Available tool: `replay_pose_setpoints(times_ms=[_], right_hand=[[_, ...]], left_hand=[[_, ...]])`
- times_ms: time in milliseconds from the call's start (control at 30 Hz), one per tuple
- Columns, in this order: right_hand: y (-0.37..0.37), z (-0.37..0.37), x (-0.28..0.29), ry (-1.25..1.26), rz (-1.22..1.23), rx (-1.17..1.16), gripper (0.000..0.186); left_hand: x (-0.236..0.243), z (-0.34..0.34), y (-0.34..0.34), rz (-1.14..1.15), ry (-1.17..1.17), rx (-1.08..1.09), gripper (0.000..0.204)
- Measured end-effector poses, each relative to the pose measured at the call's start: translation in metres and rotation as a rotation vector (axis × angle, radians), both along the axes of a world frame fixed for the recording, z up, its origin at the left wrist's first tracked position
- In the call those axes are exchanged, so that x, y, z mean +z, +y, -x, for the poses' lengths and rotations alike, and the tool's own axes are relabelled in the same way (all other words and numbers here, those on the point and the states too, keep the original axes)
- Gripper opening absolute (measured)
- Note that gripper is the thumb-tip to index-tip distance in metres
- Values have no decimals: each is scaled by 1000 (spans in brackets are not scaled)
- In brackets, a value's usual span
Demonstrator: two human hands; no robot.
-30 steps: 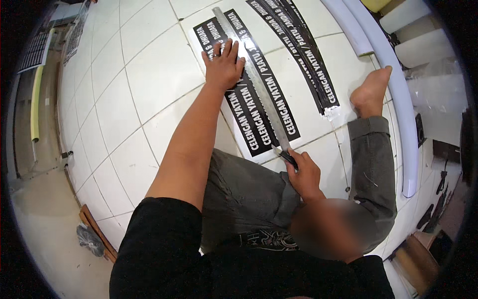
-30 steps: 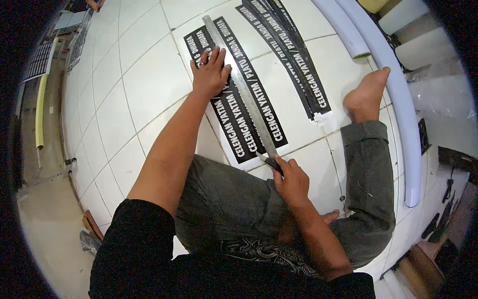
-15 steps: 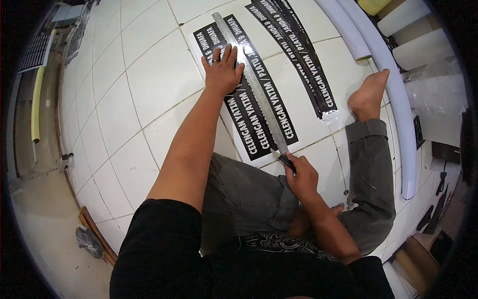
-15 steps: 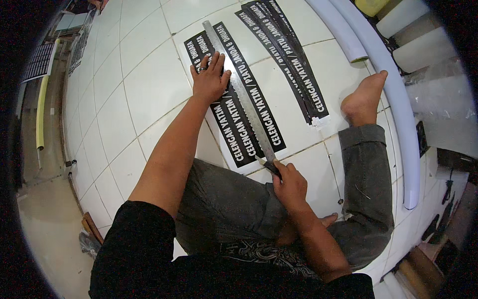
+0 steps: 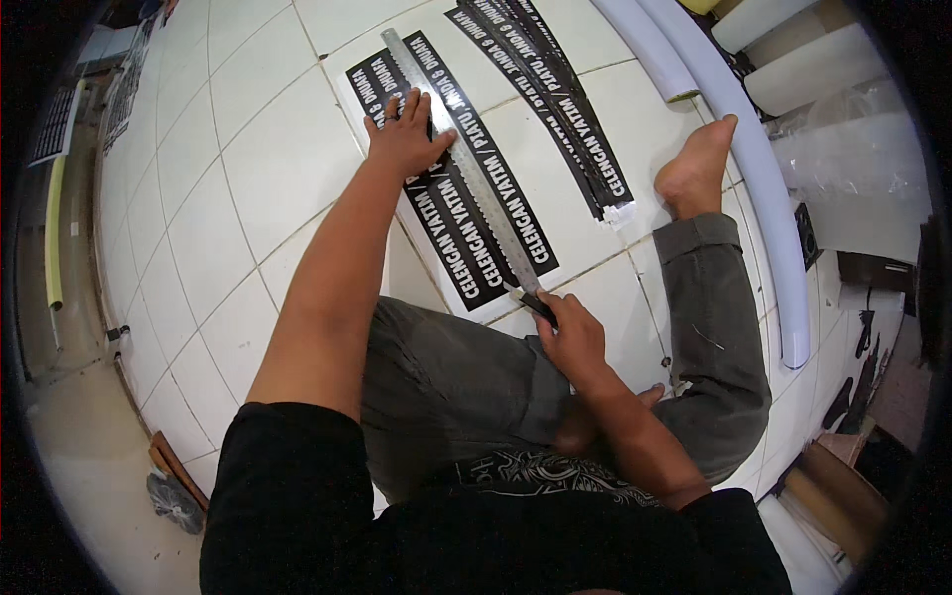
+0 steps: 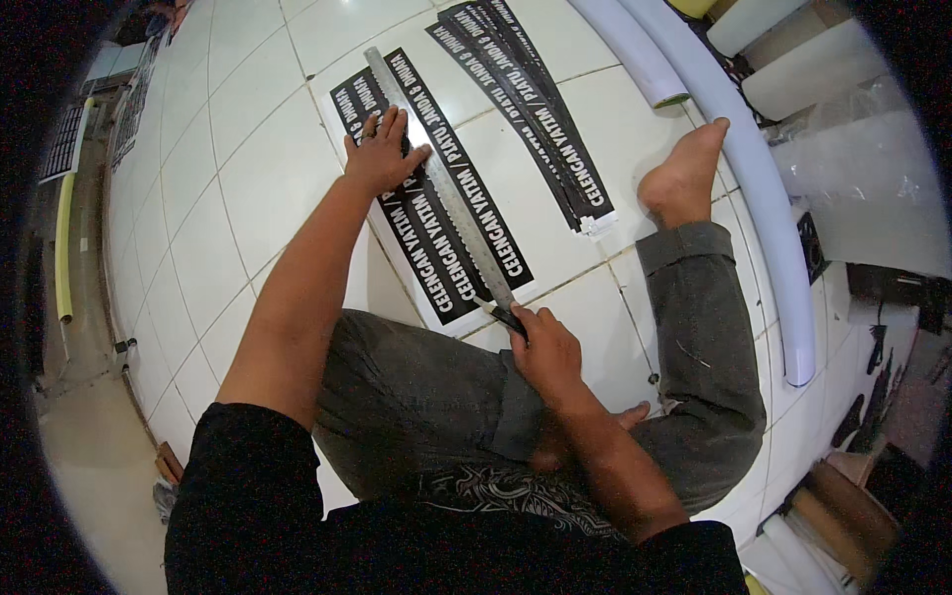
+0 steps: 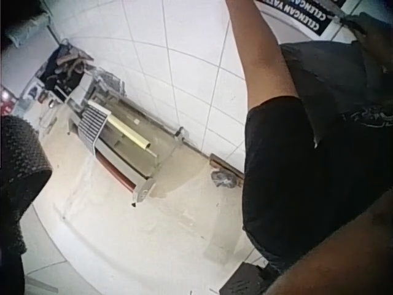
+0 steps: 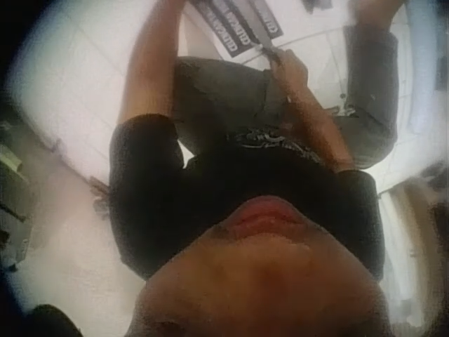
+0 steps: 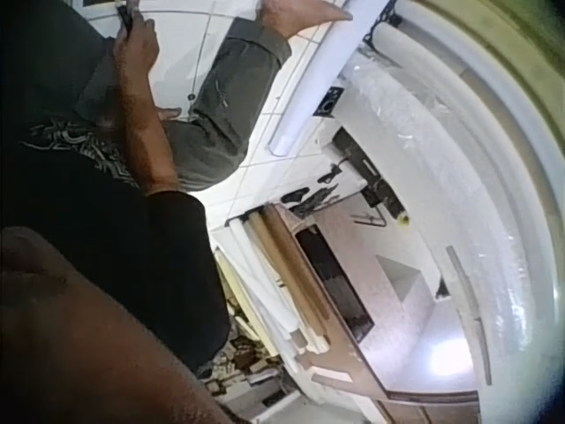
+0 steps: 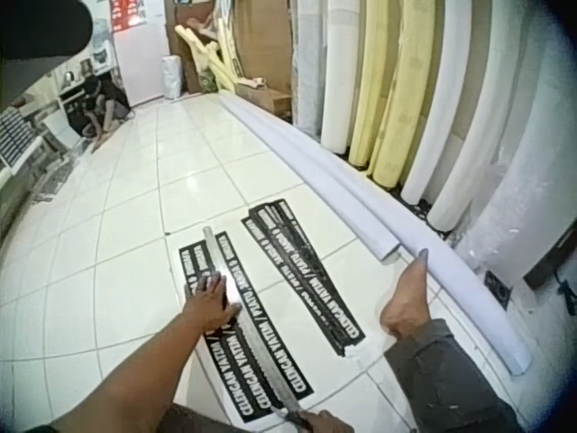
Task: Cutting and measuring strips of printed vinyl material using a ruler and a utility knife.
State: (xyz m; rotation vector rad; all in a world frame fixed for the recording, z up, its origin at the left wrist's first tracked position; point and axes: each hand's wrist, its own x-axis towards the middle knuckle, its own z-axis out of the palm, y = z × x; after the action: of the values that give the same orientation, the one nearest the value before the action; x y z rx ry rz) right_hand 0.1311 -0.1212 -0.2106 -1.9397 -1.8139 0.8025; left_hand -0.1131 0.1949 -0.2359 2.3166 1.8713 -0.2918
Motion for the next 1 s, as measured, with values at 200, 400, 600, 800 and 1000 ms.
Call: replay_pose_setpoints(times_ms=[200, 400, 600, 800, 1000], right_hand=[[-2, -2, -5, -55, -33, 2, 35], [-1, -4, -3, -23, -59, -5, 34], [15, 0, -5, 54, 68, -95, 36], [178, 34, -17, 256, -47, -6, 43], [368, 114, -16, -55, -115, 7, 46]], left_hand=[[40, -20, -6, 34, 173, -94, 121], [45, -31, -34, 4, 207, -211, 81], [49, -22, -42, 57, 169, -221, 111], [51, -25, -40, 165, 85, -132, 116], [48, -26, -41, 191, 0, -128, 112]])
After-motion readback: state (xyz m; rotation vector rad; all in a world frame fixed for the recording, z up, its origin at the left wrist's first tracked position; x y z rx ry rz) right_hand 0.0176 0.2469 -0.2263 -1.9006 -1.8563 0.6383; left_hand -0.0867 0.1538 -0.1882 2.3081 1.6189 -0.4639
